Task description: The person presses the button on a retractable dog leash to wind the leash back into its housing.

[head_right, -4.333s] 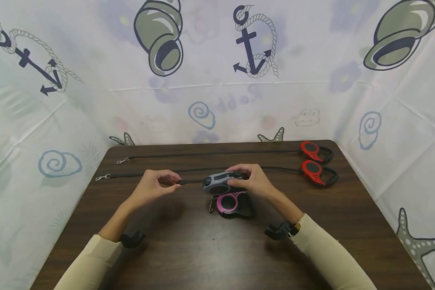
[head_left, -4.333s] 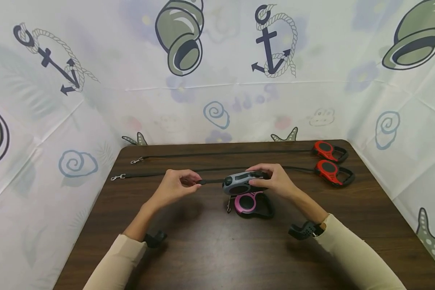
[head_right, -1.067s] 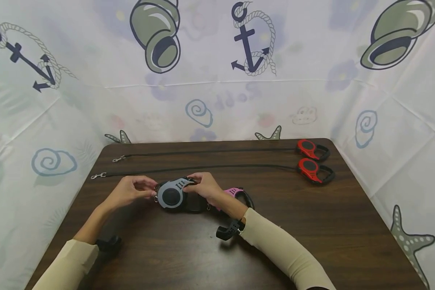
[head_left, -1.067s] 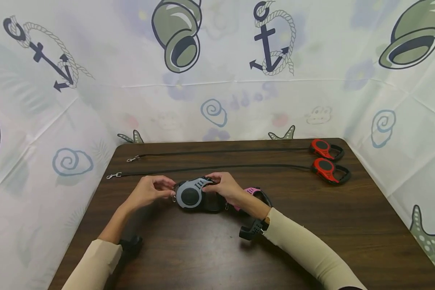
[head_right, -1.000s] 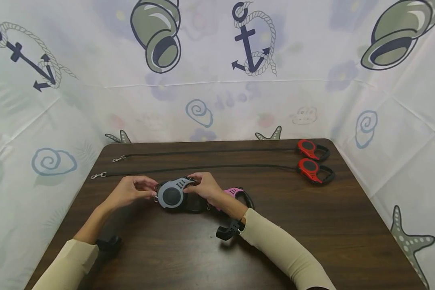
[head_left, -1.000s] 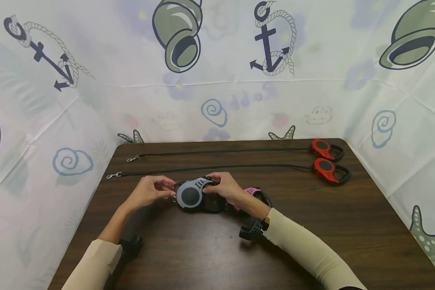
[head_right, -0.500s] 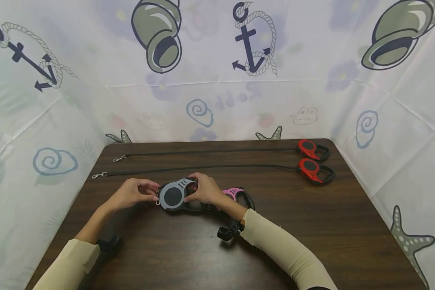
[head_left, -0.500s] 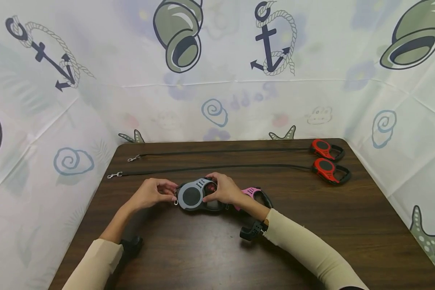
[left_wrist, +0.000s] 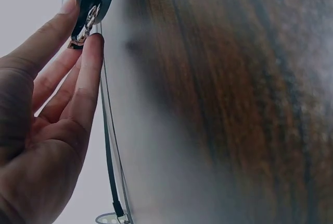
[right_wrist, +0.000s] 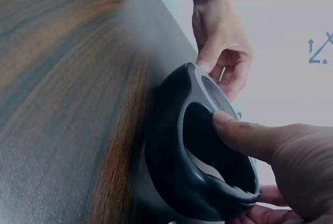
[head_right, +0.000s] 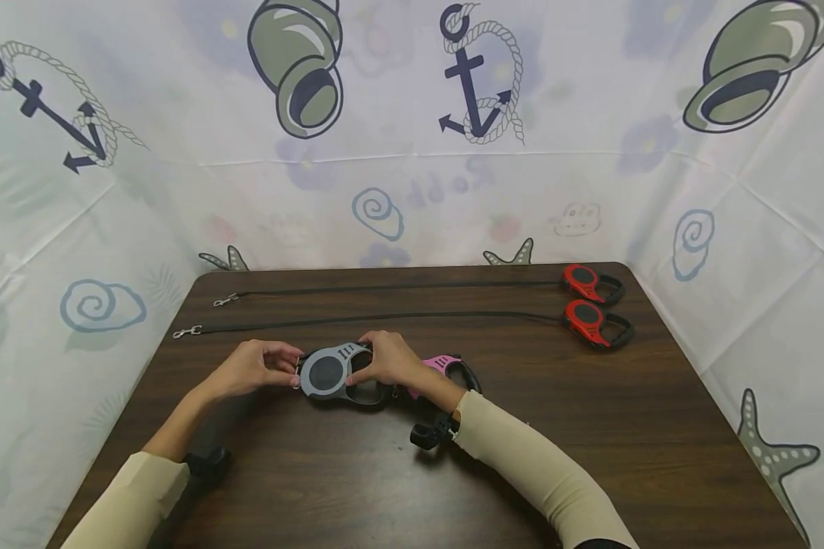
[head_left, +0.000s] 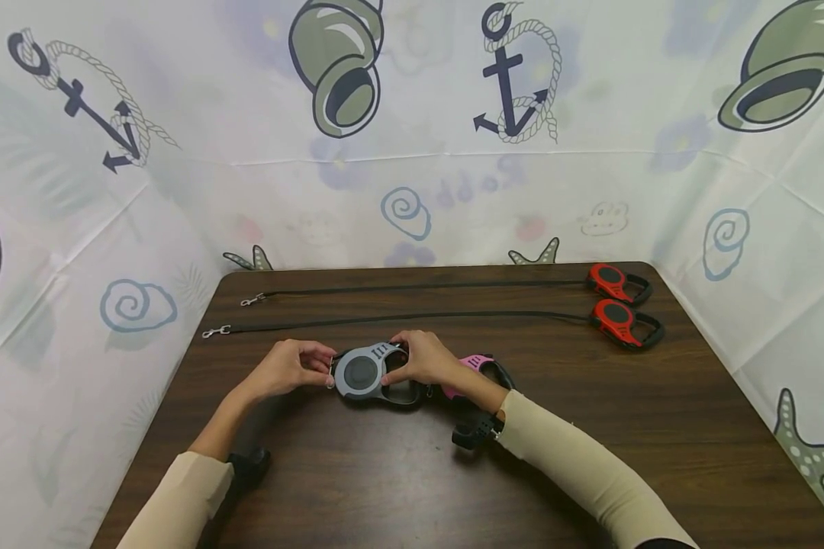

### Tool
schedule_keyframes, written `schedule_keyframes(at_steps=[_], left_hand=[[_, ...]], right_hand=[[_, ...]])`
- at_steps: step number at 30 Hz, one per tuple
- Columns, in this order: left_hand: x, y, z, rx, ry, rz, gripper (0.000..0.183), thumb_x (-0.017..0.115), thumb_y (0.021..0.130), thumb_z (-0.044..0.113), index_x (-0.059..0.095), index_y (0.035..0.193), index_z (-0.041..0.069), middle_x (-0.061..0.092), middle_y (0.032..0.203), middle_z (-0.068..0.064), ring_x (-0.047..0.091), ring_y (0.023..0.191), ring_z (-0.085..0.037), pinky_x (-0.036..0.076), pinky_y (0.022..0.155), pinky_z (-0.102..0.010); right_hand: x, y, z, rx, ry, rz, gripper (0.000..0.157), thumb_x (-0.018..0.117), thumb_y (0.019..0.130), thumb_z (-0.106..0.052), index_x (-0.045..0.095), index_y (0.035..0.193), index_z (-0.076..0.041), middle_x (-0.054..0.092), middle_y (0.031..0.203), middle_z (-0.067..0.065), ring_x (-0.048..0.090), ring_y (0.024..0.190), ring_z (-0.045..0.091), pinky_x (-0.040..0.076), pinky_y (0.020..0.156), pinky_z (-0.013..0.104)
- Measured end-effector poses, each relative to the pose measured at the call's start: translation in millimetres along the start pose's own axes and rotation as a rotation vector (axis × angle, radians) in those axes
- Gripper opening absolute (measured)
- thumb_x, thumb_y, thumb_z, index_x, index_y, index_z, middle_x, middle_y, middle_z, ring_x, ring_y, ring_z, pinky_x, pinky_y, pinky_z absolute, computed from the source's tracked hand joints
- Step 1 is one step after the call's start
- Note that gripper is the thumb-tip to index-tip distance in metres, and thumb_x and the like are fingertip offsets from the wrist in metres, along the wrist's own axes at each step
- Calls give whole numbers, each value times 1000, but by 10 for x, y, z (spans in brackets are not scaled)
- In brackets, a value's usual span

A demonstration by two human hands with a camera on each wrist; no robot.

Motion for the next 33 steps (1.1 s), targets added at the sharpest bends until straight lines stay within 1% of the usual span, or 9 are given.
schedule_keyframes(at_steps=[5,7,13,16,20,23,27,30,33], left_hand=[[13,8,-20,-4,22,-17,49,92,83,15,73,126,0,78,95,-3,75,88,-16,57,72,-23],[19,9,-26,-3,31,-17,50,92,83,15,73,127,0,78,95,-3,74,87,-16,57,72,-23],[26,4,-45,8,51,2,49,92,83,17,74,126,1,76,97,-3,72,87,-14,56,74,-23],[21,0,-53,12,57,11,48,92,83,18,75,125,1,76,97,-3,72,86,-13,56,75,-23],[4,-6,-57,10,71,20,48,93,83,19,75,124,2,75,95,-2,71,86,-13,55,74,-23],[-9,-11,-55,7,92,20,49,93,82,21,75,124,1,75,94,-1,70,85,-13,54,75,-23],[-27,-17,-59,12,126,14,51,93,83,24,75,124,0,76,94,1,71,86,-12,55,76,-23],[-53,-42,-80,15,139,20,51,93,83,25,75,124,1,78,95,1,72,87,-13,56,78,-24],[-89,-70,-93,13,148,30,50,93,83,26,76,122,2,78,97,0,73,88,-13,57,79,-24]], right_hand=[[-6,6,24,0,-20,-23,76,96,77,-43,69,134,-1,73,126,13,68,117,28,54,100,43],[-3,15,38,-18,-40,-27,74,95,78,-43,70,132,-1,73,128,14,66,121,29,53,102,44],[-20,15,55,-82,-65,-14,66,93,80,-43,73,127,-2,73,120,11,62,113,24,52,97,41],[-44,-6,60,-83,-63,-5,66,93,81,-44,72,129,-3,71,118,10,61,108,22,52,94,39],[-83,-39,68,-83,-48,17,67,92,83,-43,70,132,-4,71,117,10,64,105,22,55,92,38],[-123,-75,74,-84,-21,24,67,90,85,-41,68,134,-2,71,120,12,67,109,25,56,95,40],[-194,-153,104,-84,1,24,68,88,88,-38,64,139,-1,70,128,15,68,116,29,55,100,45],[-252,-204,137,-97,-3,29,67,86,90,-37,63,141,-1,68,132,17,67,119,31,55,100,46],[-322,-256,200,-127,0,41,65,85,91,-35,63,141,0,67,135,18,67,120,32,55,100,47]])
Point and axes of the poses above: each hand's wrist, its own y-axis towards the middle knuckle, its own x-axis out of the palm, z = x × y, the point moved 2 cm from there along y, towards the middle knuckle
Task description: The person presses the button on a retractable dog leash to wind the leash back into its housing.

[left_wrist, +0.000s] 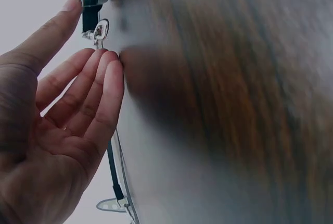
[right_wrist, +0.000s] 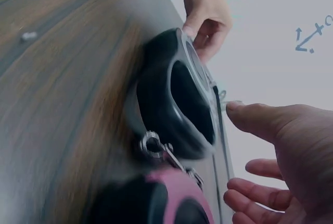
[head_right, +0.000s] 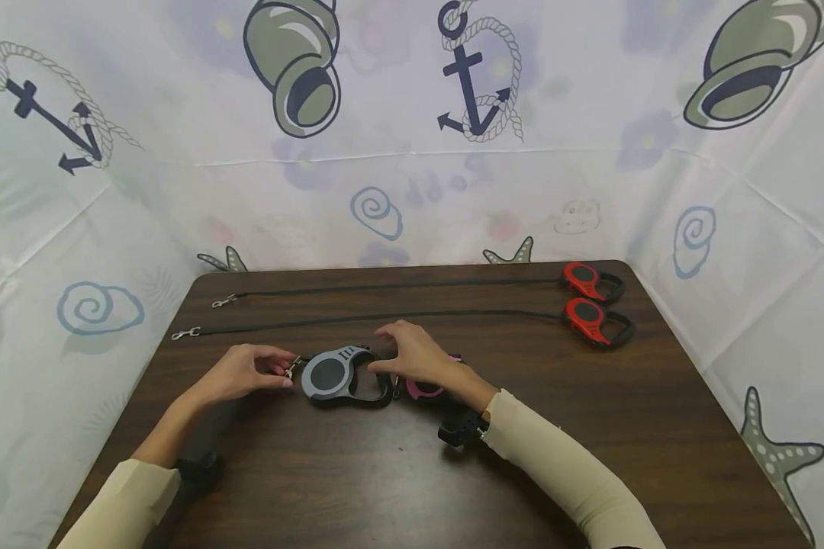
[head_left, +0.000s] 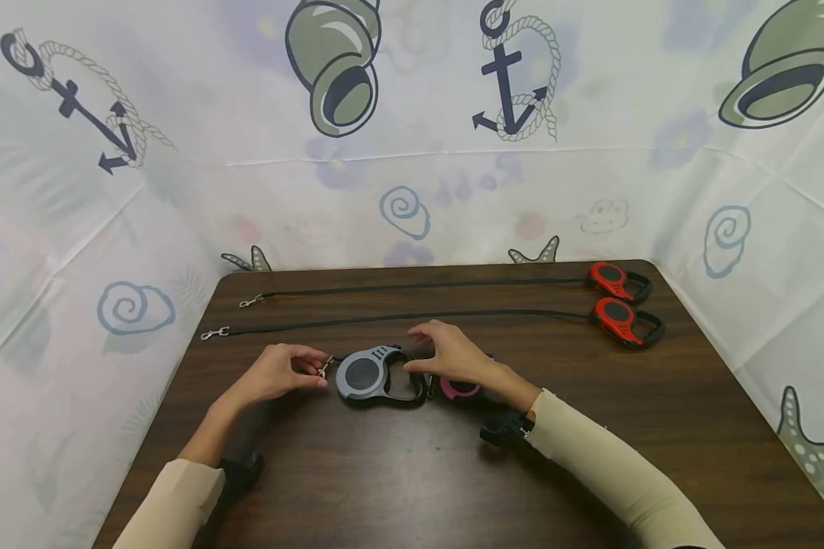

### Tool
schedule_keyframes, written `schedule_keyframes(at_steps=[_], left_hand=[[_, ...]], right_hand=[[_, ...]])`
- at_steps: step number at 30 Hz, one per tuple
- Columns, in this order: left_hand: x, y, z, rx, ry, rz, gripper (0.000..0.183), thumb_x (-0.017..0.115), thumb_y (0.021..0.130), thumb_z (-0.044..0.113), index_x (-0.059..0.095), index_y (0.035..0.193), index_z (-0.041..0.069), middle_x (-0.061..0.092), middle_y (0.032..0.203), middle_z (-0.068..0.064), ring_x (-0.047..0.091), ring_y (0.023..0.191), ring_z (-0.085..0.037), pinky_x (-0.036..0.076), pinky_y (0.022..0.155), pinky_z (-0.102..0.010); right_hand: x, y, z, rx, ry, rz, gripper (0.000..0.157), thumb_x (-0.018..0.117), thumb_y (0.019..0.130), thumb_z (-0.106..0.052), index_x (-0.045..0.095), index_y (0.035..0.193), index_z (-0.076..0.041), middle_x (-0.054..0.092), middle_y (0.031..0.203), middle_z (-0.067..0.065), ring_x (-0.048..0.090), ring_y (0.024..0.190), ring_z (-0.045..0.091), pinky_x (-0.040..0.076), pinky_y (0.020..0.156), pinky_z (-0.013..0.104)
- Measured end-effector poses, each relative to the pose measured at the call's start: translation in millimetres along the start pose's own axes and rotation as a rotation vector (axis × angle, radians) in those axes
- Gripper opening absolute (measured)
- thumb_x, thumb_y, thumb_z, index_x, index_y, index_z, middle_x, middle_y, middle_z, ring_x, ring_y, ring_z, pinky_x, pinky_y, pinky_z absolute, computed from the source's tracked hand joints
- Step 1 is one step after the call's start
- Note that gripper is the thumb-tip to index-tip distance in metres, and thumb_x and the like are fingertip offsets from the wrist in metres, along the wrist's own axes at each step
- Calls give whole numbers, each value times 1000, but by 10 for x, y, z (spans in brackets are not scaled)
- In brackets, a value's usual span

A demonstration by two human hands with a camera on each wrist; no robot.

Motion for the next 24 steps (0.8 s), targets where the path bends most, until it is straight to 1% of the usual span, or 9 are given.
schedule_keyframes(at_steps=[4,8,10,14,19,24], left_hand=[[-76,-48,-21,-13,23,30,49,92,84,27,76,122,1,78,102,-4,72,90,-14,57,78,-25],[-181,-110,-67,-19,59,80,48,91,86,27,76,124,2,78,105,-5,73,92,-16,58,79,-26],[-239,-138,-89,-11,76,110,47,89,88,27,75,125,2,78,106,-7,74,93,-18,60,81,-30],[-353,-185,-154,1,89,163,48,86,91,27,72,130,2,79,111,-10,76,99,-24,61,87,-42],[-477,-234,-251,-16,80,210,53,84,93,31,69,136,2,78,119,-14,75,107,-32,59,92,-51],[-575,-285,-341,-21,94,261,56,84,93,31,67,139,3,73,131,-18,71,116,-42,55,96,-60]], right_hand=[[-144,-108,62,-19,1,23,63,84,92,-33,63,141,2,68,136,18,66,121,34,54,101,49],[-301,-241,115,-6,-21,43,63,84,93,-33,63,142,0,69,135,19,66,120,33,54,101,50],[-373,-307,154,-4,-38,50,62,83,93,-33,62,142,-1,69,134,19,66,120,33,54,101,51],[-506,-437,266,-15,-81,62,62,83,93,-34,63,143,-2,70,131,19,66,121,33,54,101,53],[-665,-576,463,-45,-113,66,63,85,91,-33,64,141,-2,71,129,19,68,119,33,55,99,55],[-816,-708,684,-61,-149,32,65,87,89,-34,64,140,-1,70,133,15,67,121,32,54,102,55]])
Point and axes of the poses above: each hand's wrist, its own y-axis towards the middle knuckle, its own x-axis out of the palm, z = x × y, the point moved 2 cm from there along y, towards the middle knuckle
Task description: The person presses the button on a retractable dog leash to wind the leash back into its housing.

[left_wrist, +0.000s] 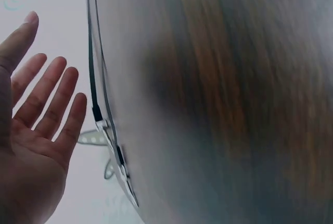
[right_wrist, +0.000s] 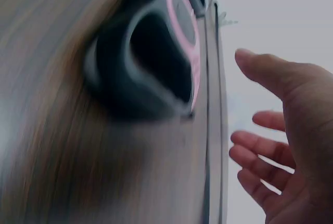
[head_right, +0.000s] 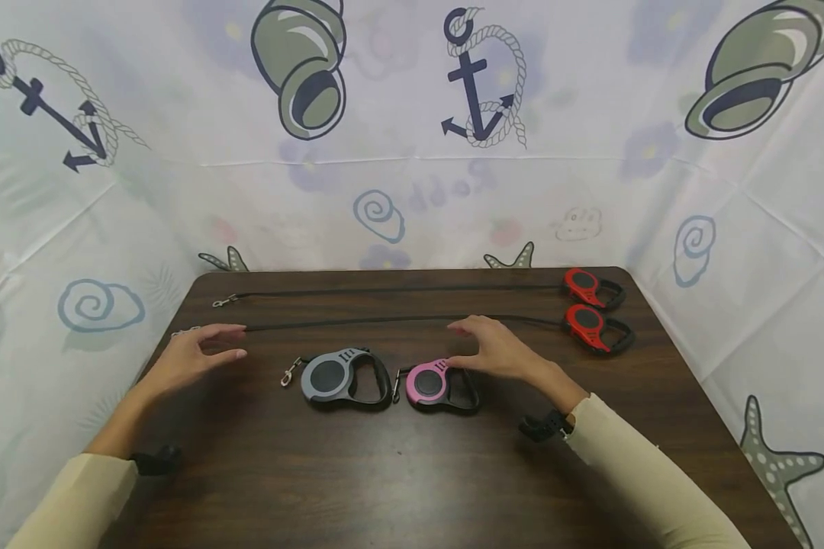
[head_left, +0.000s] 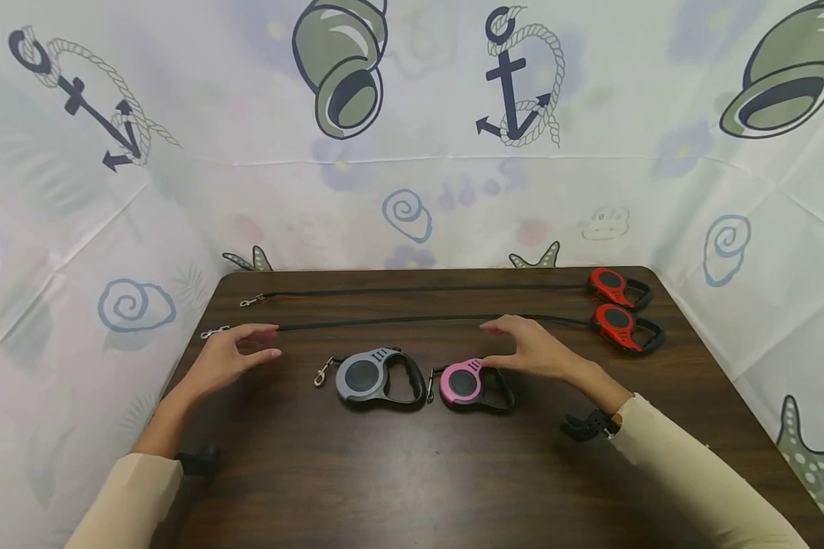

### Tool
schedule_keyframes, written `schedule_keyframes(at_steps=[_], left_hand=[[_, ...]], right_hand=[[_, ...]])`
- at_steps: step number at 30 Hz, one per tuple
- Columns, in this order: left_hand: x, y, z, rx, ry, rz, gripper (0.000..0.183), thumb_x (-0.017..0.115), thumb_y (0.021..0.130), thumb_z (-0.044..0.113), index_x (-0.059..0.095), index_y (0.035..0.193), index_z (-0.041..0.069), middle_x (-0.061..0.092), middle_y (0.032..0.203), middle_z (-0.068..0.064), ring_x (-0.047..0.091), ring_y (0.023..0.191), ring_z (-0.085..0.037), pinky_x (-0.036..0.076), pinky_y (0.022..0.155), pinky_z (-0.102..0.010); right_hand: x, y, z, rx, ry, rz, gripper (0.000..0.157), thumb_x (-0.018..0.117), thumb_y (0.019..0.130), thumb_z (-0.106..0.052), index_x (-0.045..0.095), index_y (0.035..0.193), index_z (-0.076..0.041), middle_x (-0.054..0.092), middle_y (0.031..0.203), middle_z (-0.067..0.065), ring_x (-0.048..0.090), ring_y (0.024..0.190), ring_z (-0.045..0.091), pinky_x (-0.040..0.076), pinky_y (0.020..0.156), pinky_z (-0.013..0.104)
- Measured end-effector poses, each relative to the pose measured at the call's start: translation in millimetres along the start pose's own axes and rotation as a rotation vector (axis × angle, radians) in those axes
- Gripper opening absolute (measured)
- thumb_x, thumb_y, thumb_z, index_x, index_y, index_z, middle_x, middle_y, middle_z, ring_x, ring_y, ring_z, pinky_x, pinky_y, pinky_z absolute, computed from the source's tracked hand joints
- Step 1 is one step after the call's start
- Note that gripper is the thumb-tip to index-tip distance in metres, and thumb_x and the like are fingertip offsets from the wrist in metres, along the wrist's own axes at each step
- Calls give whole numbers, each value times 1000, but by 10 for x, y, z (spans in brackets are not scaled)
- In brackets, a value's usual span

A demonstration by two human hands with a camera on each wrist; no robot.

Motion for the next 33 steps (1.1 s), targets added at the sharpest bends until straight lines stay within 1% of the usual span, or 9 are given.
schedule_keyframes(at_steps=[3,6,13,17,19,22,25,30,33], left_hand=[[-48,-13,-65,21,24,45,55,86,92,27,68,137,3,72,133,-20,69,118,-47,54,94,-65],[-70,-17,-129,45,60,80,53,88,90,26,70,135,5,72,132,-19,70,116,-46,55,91,-62],[-116,-27,-276,87,94,118,52,91,86,25,73,131,7,72,130,-17,69,115,-42,47,89,-20],[-151,-34,-333,93,78,126,50,91,86,23,73,130,6,73,130,-17,67,117,-41,39,91,-6],[-172,-39,-349,89,86,124,50,91,86,22,73,129,5,72,130,-18,67,119,-41,44,95,-11],[-211,-45,-373,78,103,114,50,89,88,22,72,131,2,70,132,-21,65,121,-44,52,101,-38],[-247,-49,-404,60,98,106,52,88,89,22,70,132,1,68,134,-23,62,125,-45,47,100,-59],[-278,-45,-461,54,114,106,53,89,89,23,69,133,2,68,135,-22,61,126,-43,48,100,-49],[-291,-36,-494,61,122,111,54,90,87,22,69,133,2,68,135,-23,60,126,-45,48,100,-52]], right_hand=[[-74,-81,128,-9,-12,-14,65,88,89,-33,65,139,1,70,134,14,66,123,32,53,102,55],[-158,-178,247,-14,-30,0,62,88,88,-32,66,137,1,70,132,14,66,122,34,53,102,56],[-351,-395,515,31,-46,13,62,89,88,-29,66,137,2,70,133,17,65,123,38,52,102,59],[-433,-543,669,49,-70,27,61,89,88,-29,67,137,2,70,132,17,65,122,38,53,99,59],[-475,-612,730,43,-75,40,61,89,87,-27,67,136,2,71,131,17,66,121,38,54,97,59],[-548,-706,806,29,-93,55,62,90,86,-25,67,136,2,71,131,17,67,119,37,54,96,57],[-632,-790,866,2,-130,77,61,91,84,-23,67,134,2,72,127,17,68,114,35,55,93,55],[-767,-927,970,-24,-195,130,60,94,80,-19,69,130,2,75,116,16,70,104,31,55,86,49],[-833,-1002,1031,-7,-228,151,60,95,79,-20,70,129,1,75,114,14,72,103,30,55,85,50]])
Point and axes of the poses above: each hand's wrist, its own y-axis towards the middle knuckle, its own x-axis out of the palm, z = x × y, the point moved 2 cm from there along y, towards the middle knuckle
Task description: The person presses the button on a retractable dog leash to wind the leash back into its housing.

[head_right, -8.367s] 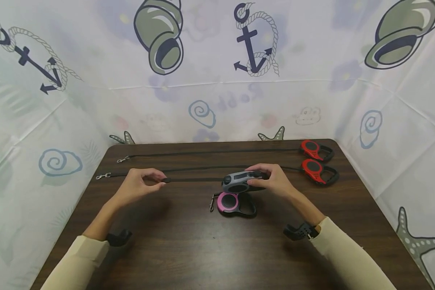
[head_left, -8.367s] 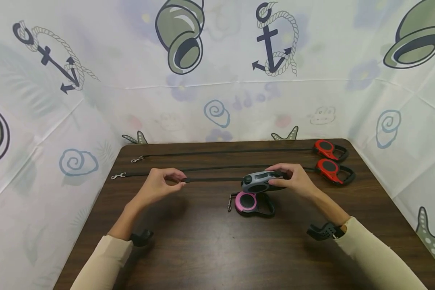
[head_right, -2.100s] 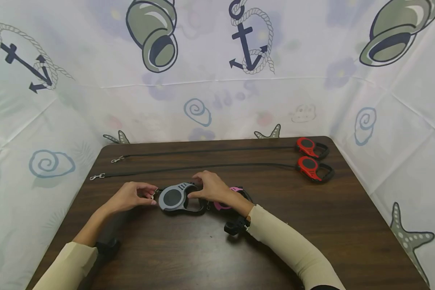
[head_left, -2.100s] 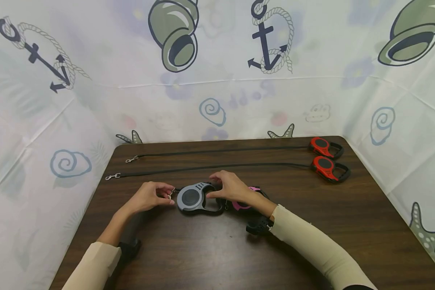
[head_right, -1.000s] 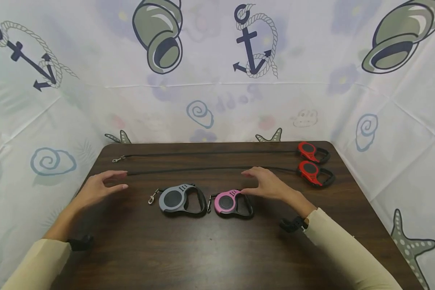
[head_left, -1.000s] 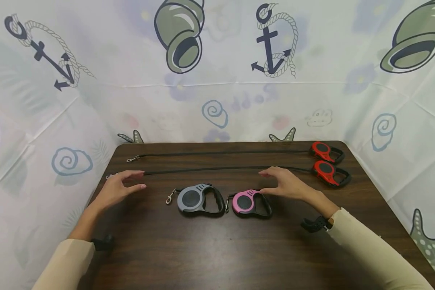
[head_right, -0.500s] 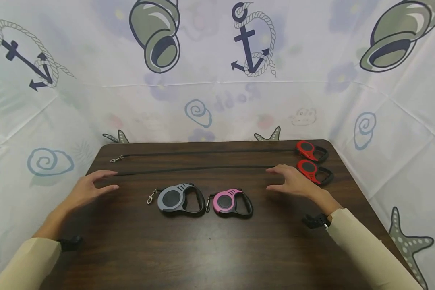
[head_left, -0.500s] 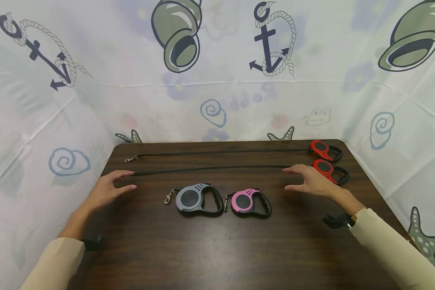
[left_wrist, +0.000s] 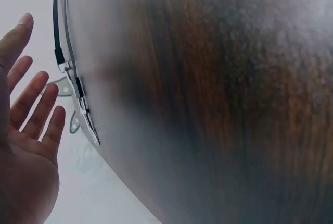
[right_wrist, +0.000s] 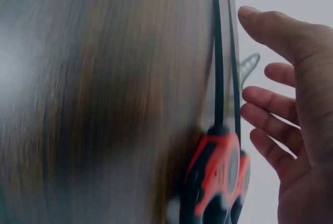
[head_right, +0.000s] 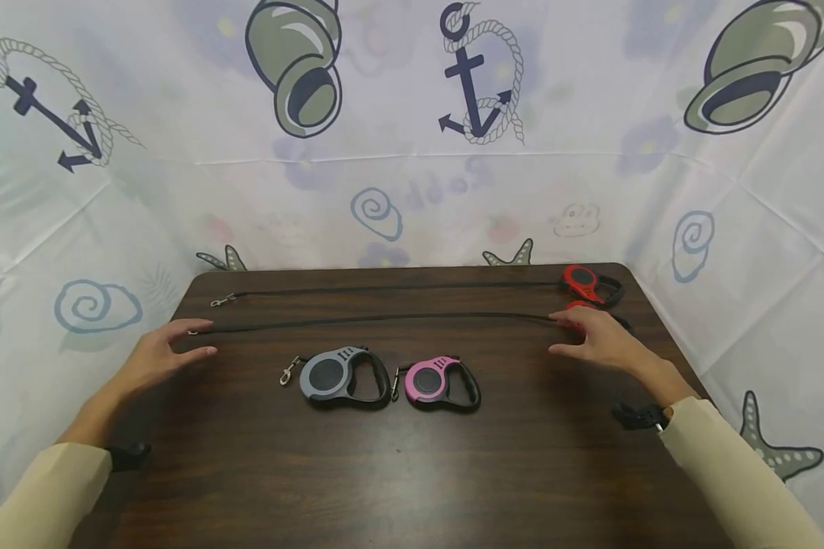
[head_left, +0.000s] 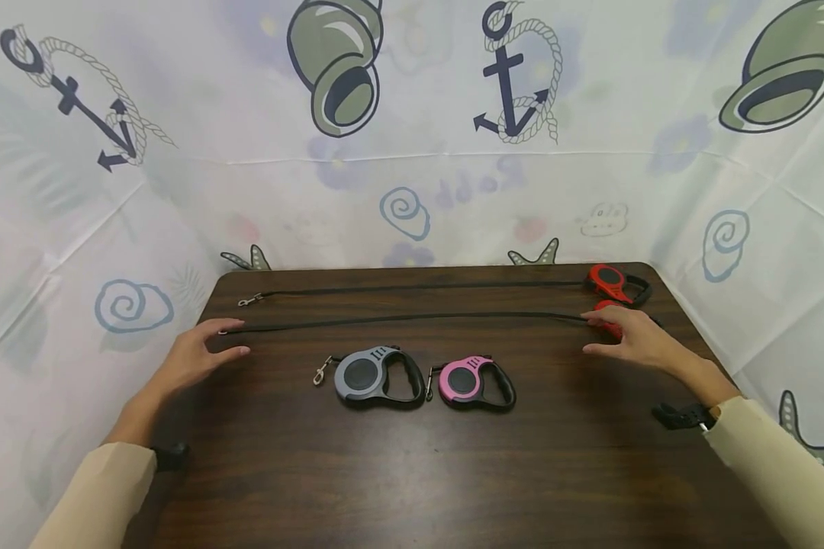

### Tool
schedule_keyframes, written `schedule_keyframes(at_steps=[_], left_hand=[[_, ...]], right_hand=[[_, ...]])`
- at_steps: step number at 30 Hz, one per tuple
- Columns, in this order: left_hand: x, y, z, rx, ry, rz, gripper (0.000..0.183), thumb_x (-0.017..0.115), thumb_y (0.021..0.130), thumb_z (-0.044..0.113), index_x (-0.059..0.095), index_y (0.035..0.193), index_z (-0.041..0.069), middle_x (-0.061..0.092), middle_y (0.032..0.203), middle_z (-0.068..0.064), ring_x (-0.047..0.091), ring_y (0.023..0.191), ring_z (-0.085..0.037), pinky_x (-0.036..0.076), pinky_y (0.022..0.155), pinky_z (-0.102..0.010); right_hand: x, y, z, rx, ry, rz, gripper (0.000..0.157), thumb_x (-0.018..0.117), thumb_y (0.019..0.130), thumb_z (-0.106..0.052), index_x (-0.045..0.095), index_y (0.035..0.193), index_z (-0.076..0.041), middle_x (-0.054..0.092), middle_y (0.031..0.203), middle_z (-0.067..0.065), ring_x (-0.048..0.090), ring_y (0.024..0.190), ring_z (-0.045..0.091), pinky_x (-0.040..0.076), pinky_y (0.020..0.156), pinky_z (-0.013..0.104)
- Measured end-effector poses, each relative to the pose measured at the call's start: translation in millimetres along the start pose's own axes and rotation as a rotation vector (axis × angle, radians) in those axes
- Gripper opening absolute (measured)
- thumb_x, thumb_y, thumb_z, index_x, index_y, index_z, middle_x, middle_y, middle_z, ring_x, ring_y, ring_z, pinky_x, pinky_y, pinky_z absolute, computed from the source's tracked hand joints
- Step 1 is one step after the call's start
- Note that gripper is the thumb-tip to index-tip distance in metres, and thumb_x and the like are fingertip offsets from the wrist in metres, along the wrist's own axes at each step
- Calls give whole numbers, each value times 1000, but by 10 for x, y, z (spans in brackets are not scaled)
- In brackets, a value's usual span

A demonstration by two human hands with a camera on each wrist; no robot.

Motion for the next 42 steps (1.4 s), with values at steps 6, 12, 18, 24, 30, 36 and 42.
schedule_keyframes(at_steps=[6,12,18,24,30,36,42], left_hand=[[5,24,-72,3,-2,-3,56,91,85,19,68,133,-1,65,135,-30,58,126,-53,44,99,-68],[15,30,-109,-14,17,-15,59,91,86,19,65,135,-3,63,137,-32,55,128,-55,43,100,-70],[25,63,-143,-33,2,-29,63,90,86,21,63,138,-3,61,140,-33,52,132,-56,41,103,-71],[19,92,-192,-14,21,-19,64,91,84,17,64,137,-5,61,140,-33,51,133,-56,40,103,-71],[30,113,-246,27,39,-6,63,91,82,14,64,134,-8,61,137,-35,52,130,-58,39,103,-71],[44,90,-260,21,68,-22,60,90,84,13,64,133,-9,61,135,-36,53,128,-58,39,102,-71],[70,133,-261,1,82,-27,56,87,86,13,64,132,-10,61,133,-37,54,126,-58,39,104,-70]], right_hand=[[-95,-149,142,26,-58,37,59,96,75,-20,72,125,0,76,112,14,73,91,29,58,77,45],[-131,-304,324,61,-82,92,58,98,72,-21,75,123,-3,77,103,7,73,89,27,53,77,32],[-137,-427,449,104,-115,101,56,98,72,-23,76,120,-5,75,99,7,72,86,28,55,74,41],[-108,-505,532,136,-130,86,59,96,75,-25,74,124,-2,76,100,12,72,87,32,54,72,47],[-67,-527,585,172,-117,56,65,95,77,-28,70,130,1,76,97,12,71,82,31,53,67,46],[-17,-506,626,184,-123,45,67,94,78,-27,68,132,2,76,93,10,67,73,23,51,64,42],[4,-514,652,185,-136,52,67,95,77,-26,68,132,3,74,92,10,62,71,17,49,62,39]])
Point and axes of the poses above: each hand's wrist, its own y-axis towards the middle knuckle, its own x-axis out of the palm, z = x × y, the point moved 2 cm from there along y, towards the middle knuckle
